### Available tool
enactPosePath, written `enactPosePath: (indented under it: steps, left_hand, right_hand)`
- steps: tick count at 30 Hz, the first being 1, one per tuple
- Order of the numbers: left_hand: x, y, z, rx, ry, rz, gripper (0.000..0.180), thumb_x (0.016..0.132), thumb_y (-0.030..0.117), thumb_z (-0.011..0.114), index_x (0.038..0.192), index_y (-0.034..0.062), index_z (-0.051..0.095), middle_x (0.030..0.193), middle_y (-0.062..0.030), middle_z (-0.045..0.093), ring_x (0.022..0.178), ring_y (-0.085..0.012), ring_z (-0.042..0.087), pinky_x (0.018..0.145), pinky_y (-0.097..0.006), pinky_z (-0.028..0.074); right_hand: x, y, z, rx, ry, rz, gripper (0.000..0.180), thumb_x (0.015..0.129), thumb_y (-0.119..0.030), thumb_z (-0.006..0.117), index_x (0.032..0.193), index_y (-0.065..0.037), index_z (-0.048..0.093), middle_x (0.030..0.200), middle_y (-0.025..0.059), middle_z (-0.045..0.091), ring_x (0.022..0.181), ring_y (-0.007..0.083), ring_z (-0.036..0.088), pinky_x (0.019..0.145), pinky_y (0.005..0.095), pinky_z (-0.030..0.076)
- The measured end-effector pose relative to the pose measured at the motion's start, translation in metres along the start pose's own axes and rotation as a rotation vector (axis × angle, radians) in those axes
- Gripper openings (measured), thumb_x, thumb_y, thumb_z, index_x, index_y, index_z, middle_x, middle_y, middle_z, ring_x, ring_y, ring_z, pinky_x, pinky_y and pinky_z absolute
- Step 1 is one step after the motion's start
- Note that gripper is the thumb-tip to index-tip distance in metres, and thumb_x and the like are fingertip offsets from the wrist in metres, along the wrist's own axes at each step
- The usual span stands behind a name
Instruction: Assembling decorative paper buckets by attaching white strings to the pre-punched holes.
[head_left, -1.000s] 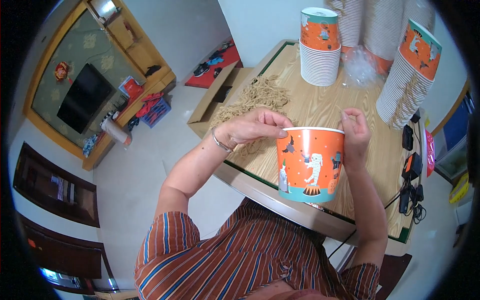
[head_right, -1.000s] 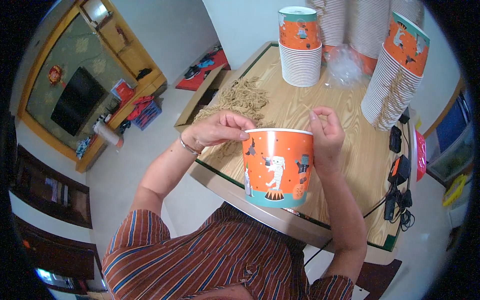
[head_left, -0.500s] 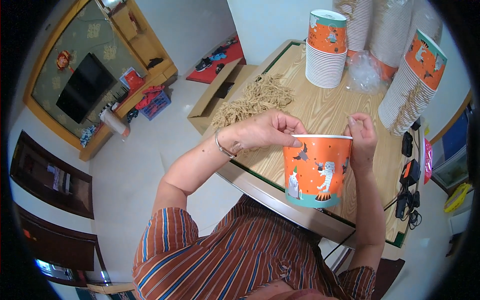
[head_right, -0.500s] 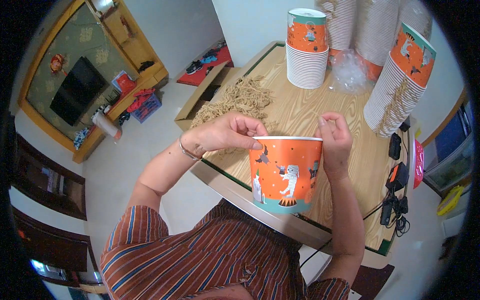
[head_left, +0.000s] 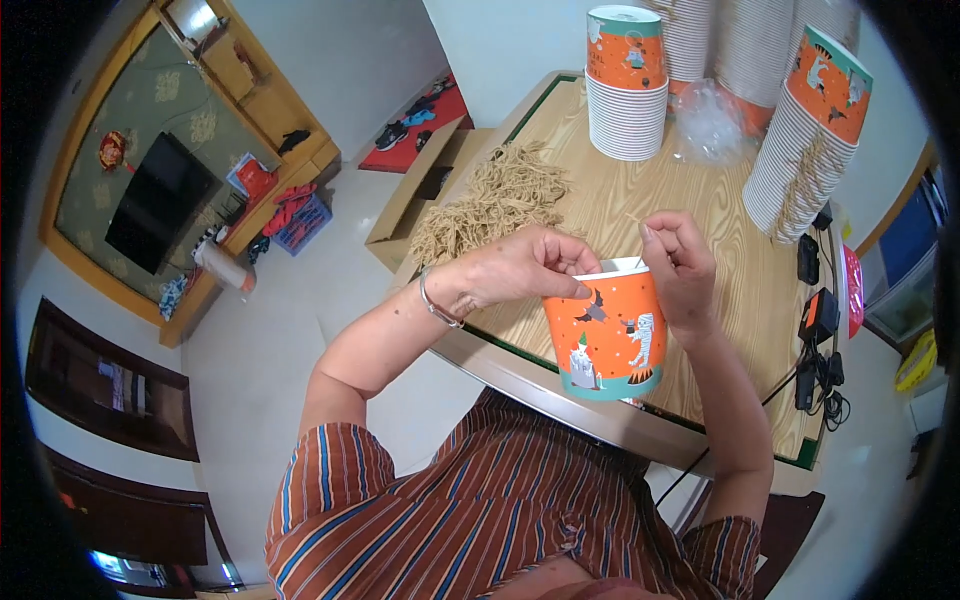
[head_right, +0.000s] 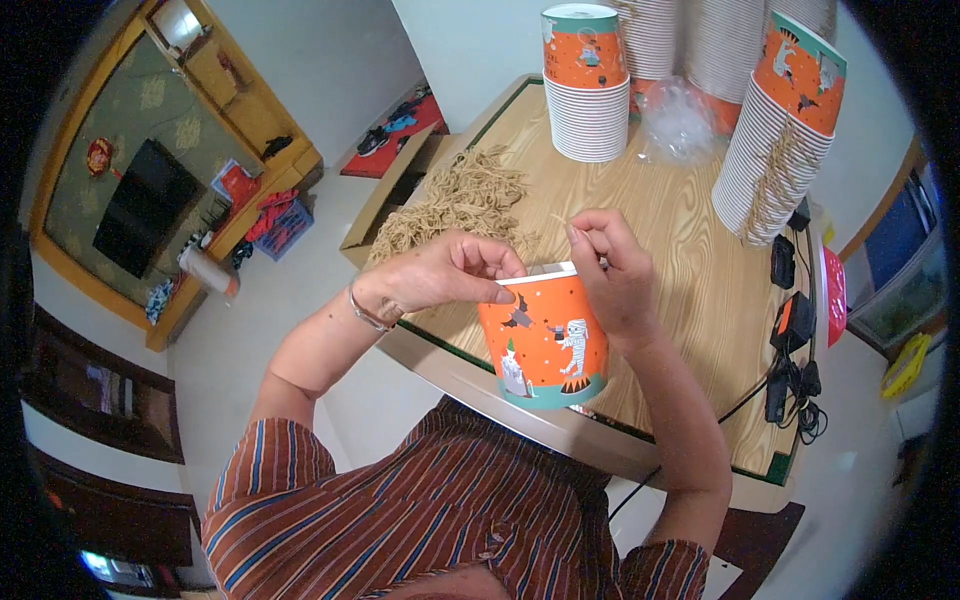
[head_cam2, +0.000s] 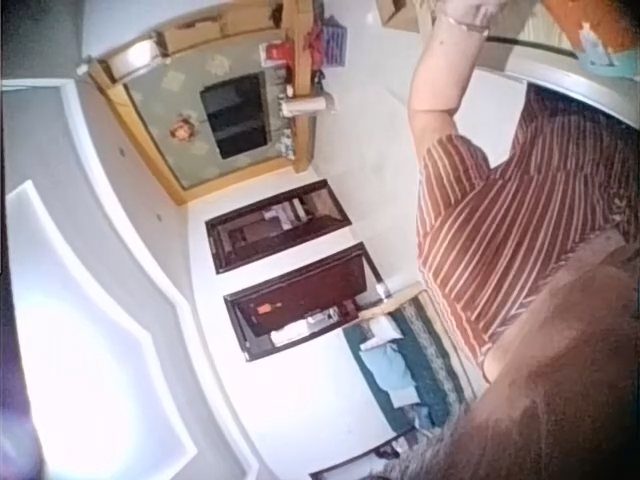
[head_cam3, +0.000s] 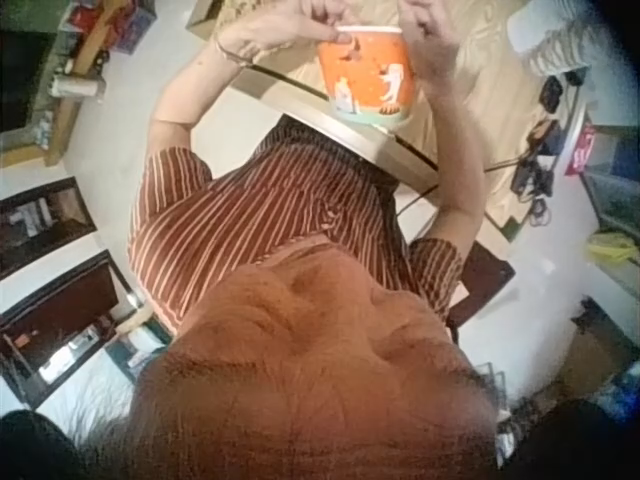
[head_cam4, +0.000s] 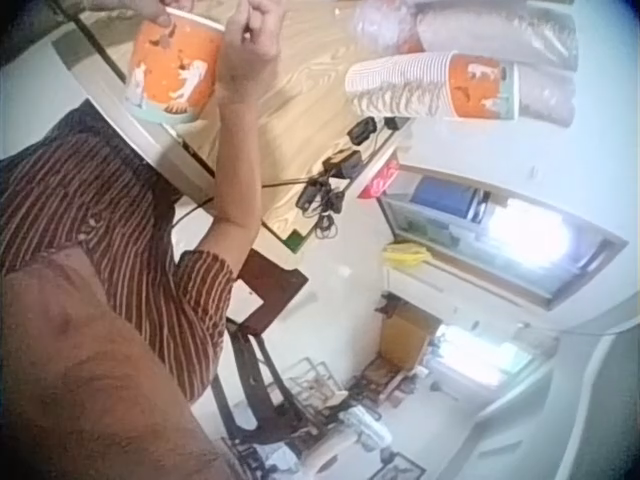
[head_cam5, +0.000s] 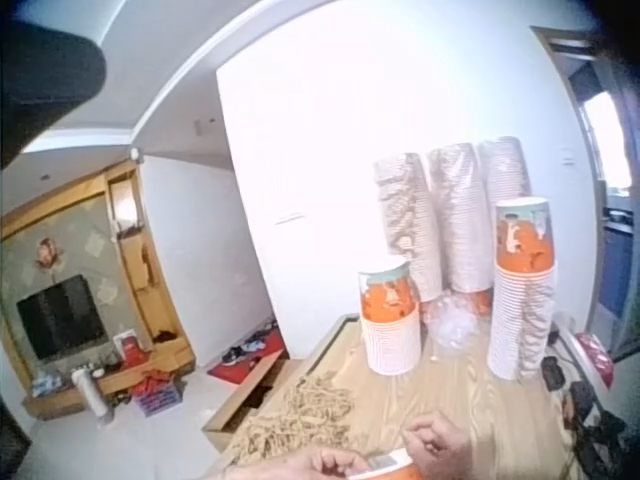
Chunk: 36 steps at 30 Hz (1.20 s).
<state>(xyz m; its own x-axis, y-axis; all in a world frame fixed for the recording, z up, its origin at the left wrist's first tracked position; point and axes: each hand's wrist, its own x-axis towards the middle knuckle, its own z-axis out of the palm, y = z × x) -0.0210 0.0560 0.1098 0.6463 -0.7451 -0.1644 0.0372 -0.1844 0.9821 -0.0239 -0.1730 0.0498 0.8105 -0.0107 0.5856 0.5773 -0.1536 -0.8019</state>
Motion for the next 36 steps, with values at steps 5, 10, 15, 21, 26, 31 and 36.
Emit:
enactPosePath:
  steps: [5, 10, 15, 21, 26, 31, 36]
  left_hand:
    - [0.0, 0.003, 0.005, -0.026, -0.013, 0.015, 0.021, 0.091, -0.001, 0.064, 0.112, -0.0026, 0.065, 0.1, -0.0015, 0.07, 0.092, -0.0067, 0.063, 0.086, -0.024, 0.05]
    - [0.004, 0.001, 0.003, -0.032, 0.014, -0.011, 0.02, 0.091, 0.0, 0.065, 0.111, -0.003, 0.066, 0.1, -0.0023, 0.07, 0.092, -0.0075, 0.063, 0.087, -0.024, 0.051]
    - [0.006, 0.0, 0.001, -0.036, 0.011, 0.006, 0.016, 0.091, 0.001, 0.066, 0.107, -0.0025, 0.066, 0.098, -0.0024, 0.07, 0.09, -0.0075, 0.063, 0.084, -0.024, 0.052]
    - [0.007, 0.0, -0.002, -0.04, -0.032, 0.018, 0.016, 0.09, 0.002, 0.069, 0.105, -0.0013, 0.067, 0.094, 0.001, 0.068, 0.088, -0.0046, 0.061, 0.082, -0.021, 0.05]
    - [0.007, -0.001, -0.001, -0.006, -0.044, 0.071, 0.015, 0.09, 0.007, 0.07, 0.103, 0.0004, 0.068, 0.093, 0.0021, 0.067, 0.087, -0.0039, 0.06, 0.082, -0.021, 0.049]
    - [0.009, 0.002, 0.006, 0.125, -0.011, 0.116, 0.013, 0.09, 0.011, 0.072, 0.098, 0.0026, 0.065, 0.091, 0.004, 0.064, 0.088, -0.0041, 0.057, 0.081, -0.022, 0.047]
    - [0.01, 0.003, 0.015, 0.239, 0.064, 0.089, 0.01, 0.089, 0.009, 0.071, 0.091, 0.0051, 0.062, 0.083, 0.0068, 0.059, 0.08, -0.003, 0.054, 0.068, -0.022, 0.044]
  right_hand:
    - [-0.002, 0.002, 0.003, -0.056, 0.032, -0.138, 0.008, 0.092, -0.003, 0.064, 0.098, -0.005, 0.059, 0.064, 0.0015, 0.059, 0.056, 0.0047, 0.051, 0.053, 0.0242, 0.043]
    - [-0.001, -0.002, 0.003, -0.119, 0.026, -0.176, 0.01, 0.091, -0.001, 0.063, 0.098, -0.005, 0.057, 0.064, 0.0053, 0.061, 0.056, 0.0087, 0.056, 0.053, 0.0263, 0.045]
    - [0.0, -0.006, 0.003, -0.117, 0.037, -0.207, 0.01, 0.091, -0.002, 0.063, 0.098, -0.005, 0.058, 0.064, 0.0056, 0.061, 0.055, 0.0103, 0.057, 0.053, 0.0265, 0.046]
    - [-0.002, -0.01, 0.002, -0.158, 0.04, -0.229, 0.011, 0.091, -0.002, 0.063, 0.099, -0.005, 0.057, 0.065, 0.0067, 0.062, 0.056, 0.0127, 0.061, 0.053, 0.0279, 0.047]
    - [-0.001, -0.011, 0.003, -0.194, 0.059, -0.3, 0.014, 0.089, 0.0, 0.065, 0.1, -0.005, 0.057, 0.067, 0.0081, 0.063, 0.058, 0.0155, 0.064, 0.052, 0.0291, 0.048]
    - [-0.003, -0.013, 0.003, -0.268, 0.077, -0.355, 0.017, 0.087, 0.002, 0.065, 0.1, -0.006, 0.057, 0.073, 0.009, 0.064, 0.059, 0.0216, 0.065, 0.051, 0.032, 0.049]
    - [-0.004, -0.015, 0.002, -0.296, 0.048, -0.377, 0.02, 0.085, 0.003, 0.067, 0.1, -0.006, 0.058, 0.075, 0.0096, 0.065, 0.058, 0.0247, 0.064, 0.051, 0.0332, 0.049]
